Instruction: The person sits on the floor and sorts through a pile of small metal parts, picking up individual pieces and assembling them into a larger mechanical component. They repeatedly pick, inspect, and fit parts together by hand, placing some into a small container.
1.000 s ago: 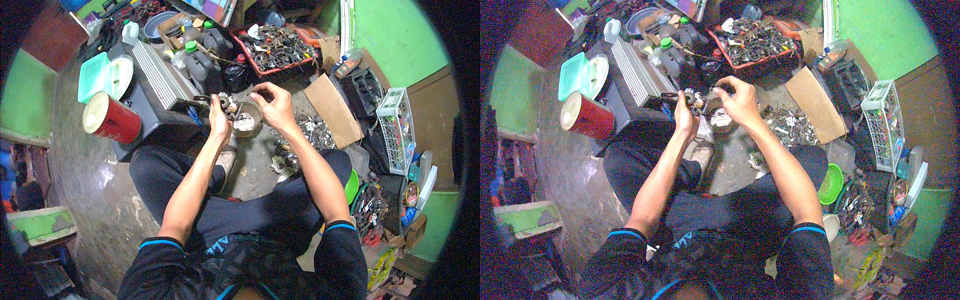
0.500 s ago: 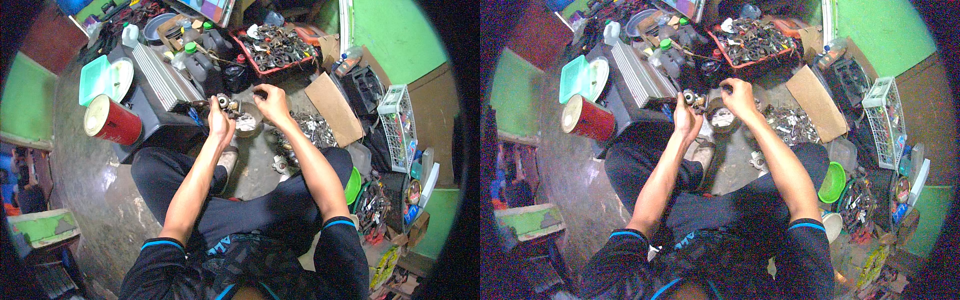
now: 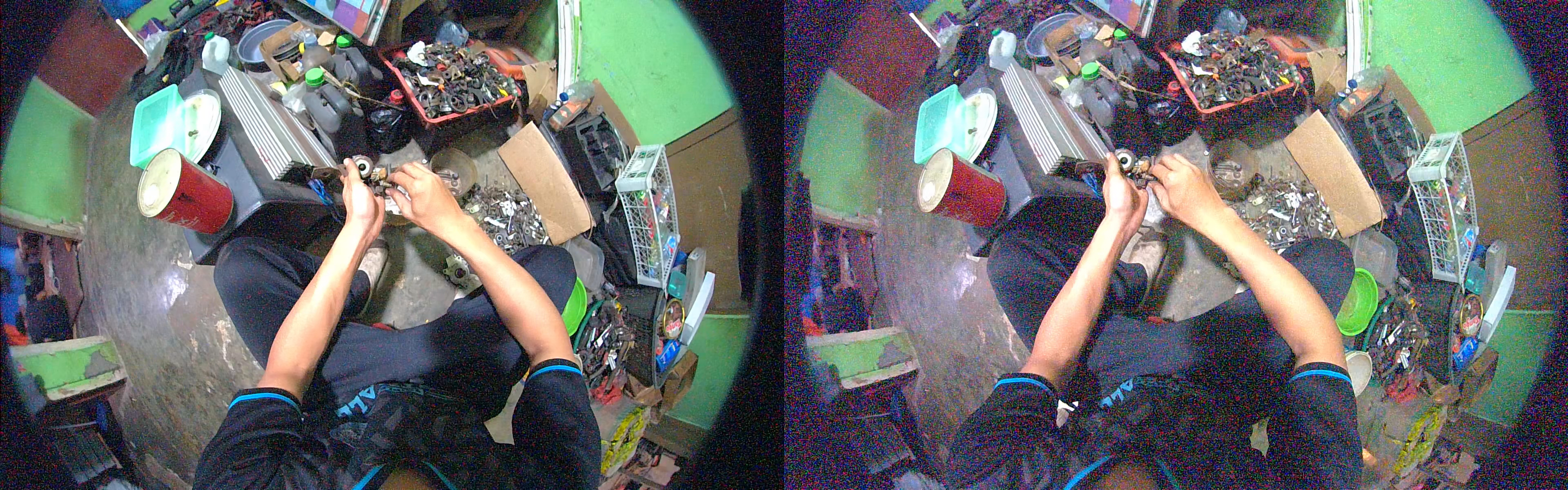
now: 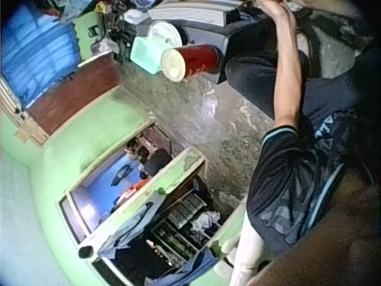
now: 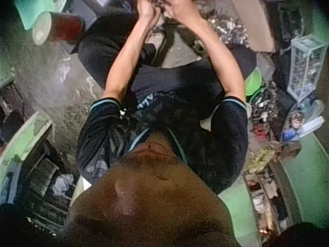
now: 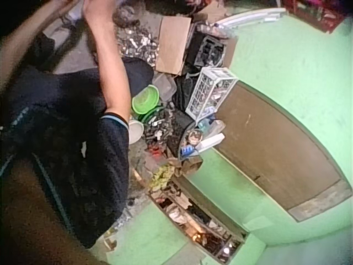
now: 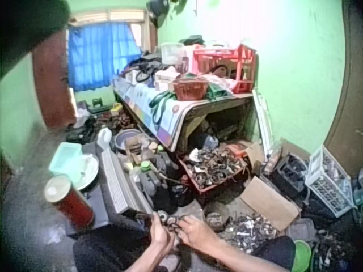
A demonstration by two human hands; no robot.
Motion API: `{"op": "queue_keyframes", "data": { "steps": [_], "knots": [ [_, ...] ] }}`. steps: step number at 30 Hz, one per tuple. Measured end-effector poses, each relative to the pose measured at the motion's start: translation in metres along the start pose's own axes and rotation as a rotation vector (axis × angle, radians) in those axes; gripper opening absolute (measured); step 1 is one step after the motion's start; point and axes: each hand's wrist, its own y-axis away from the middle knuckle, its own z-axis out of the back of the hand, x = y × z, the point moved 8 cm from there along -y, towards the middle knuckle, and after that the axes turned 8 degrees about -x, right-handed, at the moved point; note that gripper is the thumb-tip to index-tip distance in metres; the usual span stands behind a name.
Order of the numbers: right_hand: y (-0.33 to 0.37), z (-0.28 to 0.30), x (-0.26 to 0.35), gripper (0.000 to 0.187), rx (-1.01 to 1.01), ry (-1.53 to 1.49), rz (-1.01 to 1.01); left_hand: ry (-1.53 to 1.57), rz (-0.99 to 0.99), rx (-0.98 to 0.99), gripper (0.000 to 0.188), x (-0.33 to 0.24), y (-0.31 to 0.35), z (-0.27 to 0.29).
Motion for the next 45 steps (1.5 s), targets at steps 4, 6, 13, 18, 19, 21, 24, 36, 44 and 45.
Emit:
{"op": "queue_keyframes", "data": {
  "steps": [4, 6, 13, 18, 19, 21, 24, 36, 44, 45],
  "knots": [
    [0.0, 0.005, -0.004, 0.017, -0.101, -0.193, -0.074, 0.011, 0.018, -0.022, 0.038, 0.002, -0.006, 0.006],
    [0.0, 0.005, -0.009, 0.014, -0.12, -0.298, -0.175, 0.027, 0.04, -0.021, 0.038, 0.003, -0.007, 0.006],
    [0.0, 0.009, 0.01, 0.014, -0.151, -0.083, 0.073, -0.105, -0.07, -0.145, 0.038, 0.002, -0.008, 0.014],
    [0.002, 0.001, 0.027, 0.011, -0.032, 0.051, 0.171, -0.351, -0.265, -0.141, 0.044, -0.005, -0.021, 0.026],
    [0.002, 0.003, 0.029, 0.011, -0.023, 0.066, 0.185, -0.375, -0.266, -0.1, 0.05, -0.006, -0.02, 0.022],
    [0.002, 0.006, 0.035, 0.011, -0.005, 0.095, 0.215, -0.355, -0.177, 0.046, 0.08, -0.003, -0.013, 0.015],
    [-0.002, 0.014, 0.027, 0.012, -0.056, -0.057, 0.044, -0.33, -0.153, -0.056, 0.073, 0.001, -0.019, 0.02],
    [0.003, 0.002, 0.004, 0.019, -0.01, -0.03, -0.271, -0.435, -0.413, 0.105, 0.036, -0.016, 0.007, -0.004],
    [0.001, 0.015, -0.034, 0.017, -0.067, -0.451, -0.648, -0.416, -0.408, -0.016, 0.025, -0.021, -0.012, 0.011],
    [-0.003, 0.024, -0.036, 0.016, -0.085, -0.383, -0.631, -0.329, -0.387, -0.011, 0.026, -0.023, -0.014, 0.013]
  ]
}}
